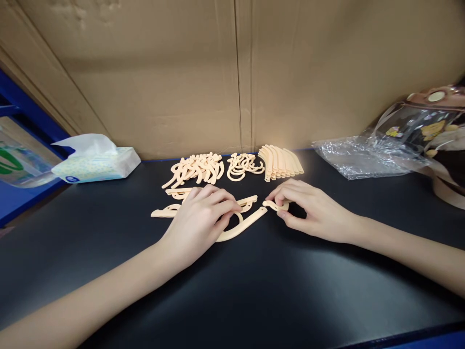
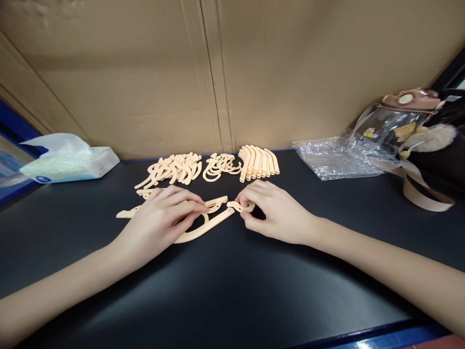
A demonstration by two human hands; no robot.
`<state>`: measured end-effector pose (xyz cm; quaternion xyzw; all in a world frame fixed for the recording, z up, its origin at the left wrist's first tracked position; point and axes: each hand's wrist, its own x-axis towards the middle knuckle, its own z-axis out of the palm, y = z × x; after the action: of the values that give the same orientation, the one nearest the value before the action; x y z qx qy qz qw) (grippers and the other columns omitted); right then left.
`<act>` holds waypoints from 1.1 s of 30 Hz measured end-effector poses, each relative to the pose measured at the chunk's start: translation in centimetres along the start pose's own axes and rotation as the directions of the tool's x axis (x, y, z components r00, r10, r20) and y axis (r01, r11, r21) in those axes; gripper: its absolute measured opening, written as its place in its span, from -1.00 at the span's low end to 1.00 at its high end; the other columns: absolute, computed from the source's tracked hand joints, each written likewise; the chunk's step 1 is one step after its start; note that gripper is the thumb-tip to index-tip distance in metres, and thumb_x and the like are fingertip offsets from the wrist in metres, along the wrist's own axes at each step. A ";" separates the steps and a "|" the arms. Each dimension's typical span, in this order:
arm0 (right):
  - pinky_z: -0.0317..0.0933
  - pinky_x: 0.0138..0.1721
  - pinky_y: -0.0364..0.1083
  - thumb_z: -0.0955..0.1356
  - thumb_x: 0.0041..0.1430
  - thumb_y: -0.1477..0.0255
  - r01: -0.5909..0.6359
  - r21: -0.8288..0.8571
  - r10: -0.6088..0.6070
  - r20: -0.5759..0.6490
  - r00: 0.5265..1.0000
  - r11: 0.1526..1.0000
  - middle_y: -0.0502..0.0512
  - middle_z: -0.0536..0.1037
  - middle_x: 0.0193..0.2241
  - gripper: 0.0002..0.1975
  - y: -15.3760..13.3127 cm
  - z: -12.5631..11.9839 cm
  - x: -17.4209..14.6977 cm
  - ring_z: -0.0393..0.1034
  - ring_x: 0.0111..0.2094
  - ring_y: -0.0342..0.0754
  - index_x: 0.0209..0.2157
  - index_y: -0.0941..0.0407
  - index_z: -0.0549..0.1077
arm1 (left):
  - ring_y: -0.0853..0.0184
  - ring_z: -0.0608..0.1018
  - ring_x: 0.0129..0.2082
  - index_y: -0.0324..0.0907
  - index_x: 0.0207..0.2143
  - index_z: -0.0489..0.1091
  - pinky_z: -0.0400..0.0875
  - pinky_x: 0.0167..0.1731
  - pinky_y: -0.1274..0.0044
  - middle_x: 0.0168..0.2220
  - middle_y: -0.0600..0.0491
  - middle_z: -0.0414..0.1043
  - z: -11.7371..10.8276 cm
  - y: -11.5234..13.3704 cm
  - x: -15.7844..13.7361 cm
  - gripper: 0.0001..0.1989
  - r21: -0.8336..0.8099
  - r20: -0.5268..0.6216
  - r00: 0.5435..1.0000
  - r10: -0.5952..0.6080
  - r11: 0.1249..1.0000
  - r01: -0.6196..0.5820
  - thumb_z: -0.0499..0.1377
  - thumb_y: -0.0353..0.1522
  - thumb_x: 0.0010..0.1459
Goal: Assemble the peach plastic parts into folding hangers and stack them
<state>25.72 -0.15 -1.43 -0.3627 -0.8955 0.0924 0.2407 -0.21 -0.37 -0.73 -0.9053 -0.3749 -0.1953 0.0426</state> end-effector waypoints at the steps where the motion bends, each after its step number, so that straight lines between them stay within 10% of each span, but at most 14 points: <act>1: 0.19 -0.11 -0.03 0.27 0.16 0.52 0.027 0.027 -0.027 0.026 0.999 0.999 0.07 0.51 -0.23 -0.92 -0.1 -0.1 0.0 0.33 -0.16 -0.04 -0.38 0.07 0.24 | 0.26 0.43 -0.18 -0.08 -0.24 0.51 0.19 -0.26 0.40 -0.20 0.15 0.54 -0.1 0.0 0.0 -0.80 0.009 0.005 1.000 0.000 1.000 0.000 0.08 -0.45 0.27; 11: 0.09 -0.43 -0.15 0.20 0.20 0.50 -0.001 0.039 -0.002 0.074 0.997 0.999 -0.07 0.33 -0.51 -0.90 -0.7 -0.5 -0.6 0.19 -0.50 -0.15 -0.40 0.06 0.17 | 0.26 0.43 -0.17 -0.15 -0.19 0.45 0.26 -0.19 0.38 -0.16 0.06 0.52 0.1 0.3 -0.1 -0.77 -0.036 -0.020 1.000 0.012 0.999 -0.013 0.01 -0.46 0.28; 19: -0.01 -0.54 -0.17 0.16 0.23 0.46 -0.058 -0.044 0.062 0.098 0.993 0.997 -0.15 0.28 -0.62 -0.92 -0.5 -0.3 -0.5 0.12 -0.66 -0.18 -0.37 0.05 0.12 | 0.10 0.15 0.26 -0.21 -0.28 0.32 0.17 0.16 0.28 0.15 -0.17 0.28 0.6 1.9 -0.5 -0.87 -0.090 0.088 0.973 0.215 0.974 -0.207 0.06 -0.32 0.29; 33: 0.02 -0.47 -0.14 0.10 0.26 0.49 0.005 0.049 -0.013 0.159 0.987 0.999 -0.06 0.33 -0.54 -0.85 -0.8 -0.4 -0.7 0.14 -0.59 -0.14 -0.35 0.07 0.22 | 0.24 0.20 0.26 -0.10 -0.32 0.08 0.28 0.12 0.31 0.09 -0.13 0.30 0.3 2.0 -0.6 -0.87 -0.380 0.136 0.984 0.119 0.923 -0.059 -0.09 -0.39 0.36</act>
<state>25.87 -1.21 -1.10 -0.3442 -0.9110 0.1416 0.1774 0.89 -2.14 -1.06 -0.9253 -0.2912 -0.1895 -0.1517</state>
